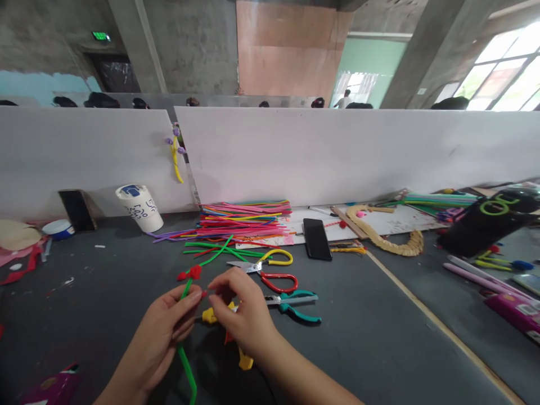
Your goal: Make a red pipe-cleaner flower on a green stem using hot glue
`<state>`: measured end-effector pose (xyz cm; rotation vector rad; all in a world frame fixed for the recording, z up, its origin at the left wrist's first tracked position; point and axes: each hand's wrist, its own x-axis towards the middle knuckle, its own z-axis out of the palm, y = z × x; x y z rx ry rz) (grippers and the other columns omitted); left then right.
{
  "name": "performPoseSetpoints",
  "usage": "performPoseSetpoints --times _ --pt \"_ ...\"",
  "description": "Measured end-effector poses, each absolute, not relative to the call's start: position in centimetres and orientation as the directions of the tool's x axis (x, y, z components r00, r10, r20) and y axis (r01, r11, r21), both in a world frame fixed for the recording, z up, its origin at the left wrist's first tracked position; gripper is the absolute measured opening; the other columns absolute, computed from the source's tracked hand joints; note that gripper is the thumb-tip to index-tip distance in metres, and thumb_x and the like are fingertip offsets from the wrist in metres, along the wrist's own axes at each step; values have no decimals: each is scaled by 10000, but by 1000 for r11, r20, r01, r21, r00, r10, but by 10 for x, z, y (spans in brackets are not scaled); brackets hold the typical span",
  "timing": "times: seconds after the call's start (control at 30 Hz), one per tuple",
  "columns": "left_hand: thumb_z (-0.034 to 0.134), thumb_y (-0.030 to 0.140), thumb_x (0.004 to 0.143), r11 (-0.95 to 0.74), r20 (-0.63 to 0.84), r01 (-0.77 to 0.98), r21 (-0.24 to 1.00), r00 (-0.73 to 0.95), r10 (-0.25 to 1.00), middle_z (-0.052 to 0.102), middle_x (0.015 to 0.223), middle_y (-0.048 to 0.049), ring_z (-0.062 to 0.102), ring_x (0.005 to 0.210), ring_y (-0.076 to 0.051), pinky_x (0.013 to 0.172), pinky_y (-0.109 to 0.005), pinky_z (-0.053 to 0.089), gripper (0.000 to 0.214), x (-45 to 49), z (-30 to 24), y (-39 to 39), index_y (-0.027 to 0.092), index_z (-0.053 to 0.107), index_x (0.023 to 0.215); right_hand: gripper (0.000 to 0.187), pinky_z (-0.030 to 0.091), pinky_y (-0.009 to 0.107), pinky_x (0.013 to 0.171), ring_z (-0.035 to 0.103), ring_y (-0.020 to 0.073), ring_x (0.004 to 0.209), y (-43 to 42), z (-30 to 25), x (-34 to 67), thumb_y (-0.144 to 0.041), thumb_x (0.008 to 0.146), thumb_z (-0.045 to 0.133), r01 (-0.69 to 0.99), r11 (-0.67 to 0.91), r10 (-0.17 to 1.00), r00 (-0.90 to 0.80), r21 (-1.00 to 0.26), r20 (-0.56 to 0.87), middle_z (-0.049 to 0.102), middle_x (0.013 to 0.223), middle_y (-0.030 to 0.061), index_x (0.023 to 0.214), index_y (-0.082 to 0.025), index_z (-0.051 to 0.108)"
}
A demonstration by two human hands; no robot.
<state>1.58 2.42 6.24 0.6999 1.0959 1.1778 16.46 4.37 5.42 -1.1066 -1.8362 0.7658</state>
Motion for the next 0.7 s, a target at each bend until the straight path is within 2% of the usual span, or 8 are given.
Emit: performPoseSetpoints --times 0.1,0.17,0.27,0.33,0.5,0.7 --pt "769 339 716 242 -271 -330 912 -44 962 337 451 116 154 392 -6 379 -150 113 253 8 63 29 142 622 653 109 469 256 650 585 134 680 52 51 188 -130 828 543 617 353 928 -324 -703 182 626 761 2 907 -181 599" --pt "760 337 726 228 -259 -305 925 -65 964 416 474 92 165 384 6 380 -149 114 251 1 63 30 131 634 656 36 491 307 703 607 156 727 58 44 207 -147 851 592 754 325 931 -361 -571 54 641 785 18 852 -158 626" --pt "757 357 729 230 -257 -269 935 -71 964 563 578 30 197 374 26 379 -151 117 272 -6 61 30 117 651 657 185 525 404 823 631 200 934 63 34 232 -293 928 598 870 311 925 -369 -381 -86 646 1056 62 1036 -146 630" --pt "754 363 733 242 -264 -249 938 -56 963 604 627 8 218 370 31 380 -154 129 278 -5 60 30 115 656 657 259 523 433 867 619 216 1013 64 29 242 -328 943 584 900 323 917 -374 -294 -139 615 1175 76 1143 -165 601" --pt "748 370 736 263 -275 -218 940 -23 961 595 618 7 216 368 29 383 -164 136 288 7 57 33 109 660 649 272 544 408 831 629 207 984 80 27 245 -322 950 573 929 327 912 -358 -175 -202 609 1188 80 1179 -176 587" --pt "725 380 755 223 -233 -191 956 -27 972 567 582 25 190 376 22 389 -166 134 294 17 59 38 115 648 652 309 530 434 862 614 226 1031 124 20 239 -326 943 583 956 286 952 -291 -60 -97 587 1231 92 1211 -172 570"
